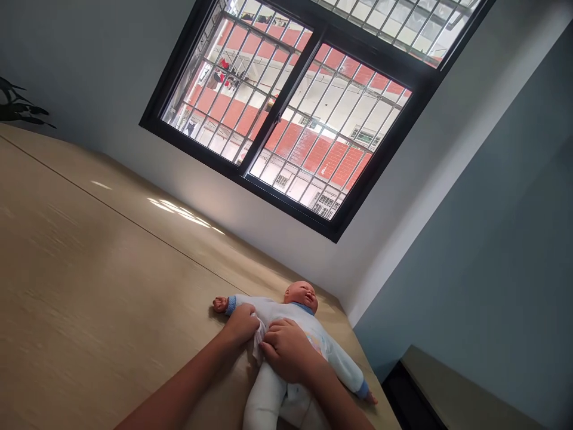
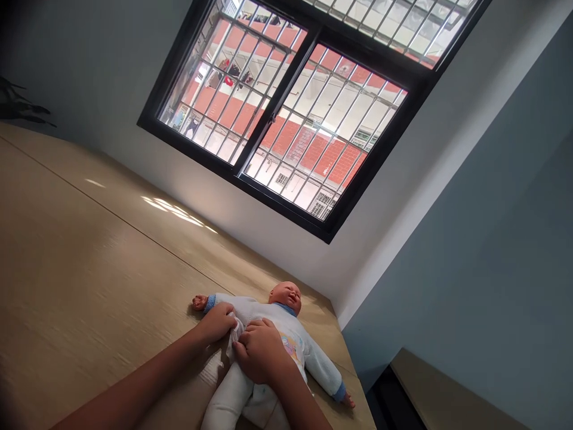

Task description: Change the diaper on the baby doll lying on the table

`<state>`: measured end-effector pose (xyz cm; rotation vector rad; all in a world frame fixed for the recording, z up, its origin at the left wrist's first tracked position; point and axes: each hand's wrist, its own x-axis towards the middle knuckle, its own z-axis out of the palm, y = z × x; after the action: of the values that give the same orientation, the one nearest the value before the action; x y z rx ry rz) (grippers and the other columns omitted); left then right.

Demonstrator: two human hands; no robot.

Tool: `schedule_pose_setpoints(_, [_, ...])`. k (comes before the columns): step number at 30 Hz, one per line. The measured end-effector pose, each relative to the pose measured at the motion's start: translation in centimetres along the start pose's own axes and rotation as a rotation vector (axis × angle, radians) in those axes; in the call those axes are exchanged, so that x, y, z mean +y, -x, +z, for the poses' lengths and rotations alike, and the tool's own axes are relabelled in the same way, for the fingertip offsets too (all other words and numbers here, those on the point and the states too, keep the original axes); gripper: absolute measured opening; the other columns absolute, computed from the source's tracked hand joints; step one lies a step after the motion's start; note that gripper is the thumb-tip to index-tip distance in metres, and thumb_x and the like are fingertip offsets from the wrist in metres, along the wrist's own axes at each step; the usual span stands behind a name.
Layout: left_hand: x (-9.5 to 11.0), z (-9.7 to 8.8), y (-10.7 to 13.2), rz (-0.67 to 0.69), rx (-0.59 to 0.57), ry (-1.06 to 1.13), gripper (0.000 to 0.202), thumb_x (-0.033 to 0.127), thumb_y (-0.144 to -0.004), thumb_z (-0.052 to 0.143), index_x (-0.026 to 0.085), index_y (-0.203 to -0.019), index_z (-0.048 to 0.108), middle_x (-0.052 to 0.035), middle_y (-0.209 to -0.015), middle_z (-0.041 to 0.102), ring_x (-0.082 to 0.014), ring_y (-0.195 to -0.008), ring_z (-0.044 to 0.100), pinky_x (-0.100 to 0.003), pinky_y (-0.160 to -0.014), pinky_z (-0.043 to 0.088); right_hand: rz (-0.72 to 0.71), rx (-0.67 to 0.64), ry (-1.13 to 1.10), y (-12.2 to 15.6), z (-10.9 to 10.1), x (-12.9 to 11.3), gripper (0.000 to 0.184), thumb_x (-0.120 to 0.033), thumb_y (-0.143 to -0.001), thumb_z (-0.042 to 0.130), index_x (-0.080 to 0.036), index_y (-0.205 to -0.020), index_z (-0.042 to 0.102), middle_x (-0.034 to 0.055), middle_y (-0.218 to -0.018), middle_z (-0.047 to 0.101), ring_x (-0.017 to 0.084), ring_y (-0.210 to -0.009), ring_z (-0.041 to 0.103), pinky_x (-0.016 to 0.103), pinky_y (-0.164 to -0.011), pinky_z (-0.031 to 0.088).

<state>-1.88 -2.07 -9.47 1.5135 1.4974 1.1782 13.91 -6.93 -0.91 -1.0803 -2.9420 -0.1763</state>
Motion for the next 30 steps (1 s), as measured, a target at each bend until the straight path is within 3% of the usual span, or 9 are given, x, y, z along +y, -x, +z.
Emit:
schedule_pose_setpoints(5, [0.5, -0.5, -0.1, -0.016, -0.016, 0.103, 0.017, 0.006, -0.06, 0.047, 0.02, -0.062, 0.037, 0.0046, -0.061, 0.039, -0.0116, -0.062, 0.041, -0.025, -0.055, 0.026, 0.007, -0.02, -0.033, 0.4, 0.0, 0.9, 0.03, -0.027, -0.095, 0.051, -0.019, -0.078, 0.075, 0.007, -0.085, 0.074, 0.022, -0.097, 0.062, 0.034, -0.096, 0.04])
schedule_pose_setpoints(9, [1.1, -0.3, 0.3, 0.012, -0.093, 0.234, 0.013, 0.008, -0.062, 0.048, 0.019, -0.067, 0.042, 0.0052, -0.06, 0.041, -0.0109, -0.057, 0.044, -0.023, -0.052, 0.031, 0.021, -0.006, -0.079, 1.1, -0.1, 1.0, 0.03, -0.028, -0.097, 0.051, -0.022, -0.084, 0.078, 0.0054, -0.087, 0.073, 0.023, -0.1, 0.06, 0.037, -0.099, 0.04])
schedule_pose_setpoints(12, [1.8, 0.4, 0.8, 0.065, -0.172, 0.332, 0.009, 0.014, -0.065, 0.051, 0.019, -0.066, 0.043, 0.0056, -0.059, 0.042, -0.0101, -0.056, 0.045, -0.022, -0.053, 0.034, 0.085, 0.037, -0.078, 1.7, 0.0, 0.7, 0.027, -0.034, -0.095, 0.054, -0.025, -0.09, 0.08, 0.0088, -0.112, 0.07, 0.027, -0.113, 0.055, 0.045, -0.105, 0.037])
schedule_pose_setpoints(16, [2.2, 1.4, 1.5, 0.083, -0.288, 0.421, 0.011, 0.021, -0.066, 0.056, 0.018, -0.064, 0.046, 0.005, -0.054, 0.046, -0.0098, -0.052, 0.045, -0.022, -0.05, 0.034, 0.196, -0.017, -0.106, 2.4, -0.2, 0.2, 0.029, -0.034, -0.096, 0.052, -0.027, -0.102, 0.079, 0.0076, -0.161, 0.032, 0.036, -0.148, 0.024, 0.057, -0.118, 0.016])
schedule_pose_setpoints(18, [2.3, 1.8, 1.8, 0.061, -0.322, 0.454, 0.012, 0.024, -0.065, 0.057, 0.019, -0.066, 0.046, 0.0057, -0.053, 0.046, -0.0093, -0.048, 0.042, -0.022, -0.046, 0.031, 0.222, -0.071, -0.129, 2.5, -0.5, 0.2, 0.032, -0.036, -0.098, 0.049, -0.027, -0.105, 0.078, 0.0032, -0.167, 0.016, 0.035, -0.152, 0.011, 0.058, -0.12, 0.009])
schedule_pose_setpoints(20, [2.3, 2.0, 2.0, 0.03, -0.351, 0.478, 0.014, 0.027, -0.065, 0.058, 0.02, -0.067, 0.046, 0.0064, -0.051, 0.045, -0.0093, -0.044, 0.041, -0.021, -0.043, 0.028, 0.219, -0.102, -0.141, 2.6, -0.7, 0.3, 0.033, -0.039, -0.099, 0.047, -0.028, -0.106, 0.078, 0.0007, -0.168, 0.01, 0.033, -0.154, 0.006, 0.056, -0.121, 0.007])
schedule_pose_setpoints(23, [2.4, 2.2, 2.3, 0.011, -0.385, 0.5, 0.015, 0.03, -0.065, 0.06, 0.019, -0.07, 0.05, 0.0057, -0.05, 0.046, -0.0102, -0.043, 0.041, -0.022, -0.041, 0.027, 0.191, -0.11, -0.144, 2.7, -0.7, 0.5, 0.033, -0.041, -0.099, 0.047, -0.03, -0.108, 0.077, 0.0008, -0.167, 0.012, 0.029, -0.154, 0.005, 0.055, -0.122, 0.006])
schedule_pose_setpoints(30, [3.3, 2.6, 3.0, 0.046, -0.43, 0.554, 0.015, 0.028, -0.069, 0.062, 0.016, -0.077, 0.059, 0.0028, -0.057, 0.049, -0.0113, -0.049, 0.042, -0.025, -0.046, 0.025, 0.157, -0.053, -0.191, 3.0, -0.8, 1.0, 0.029, -0.041, -0.096, 0.054, -0.03, -0.105, 0.079, 0.0067, -0.165, 0.023, 0.032, -0.152, 0.015, 0.057, -0.12, 0.012])
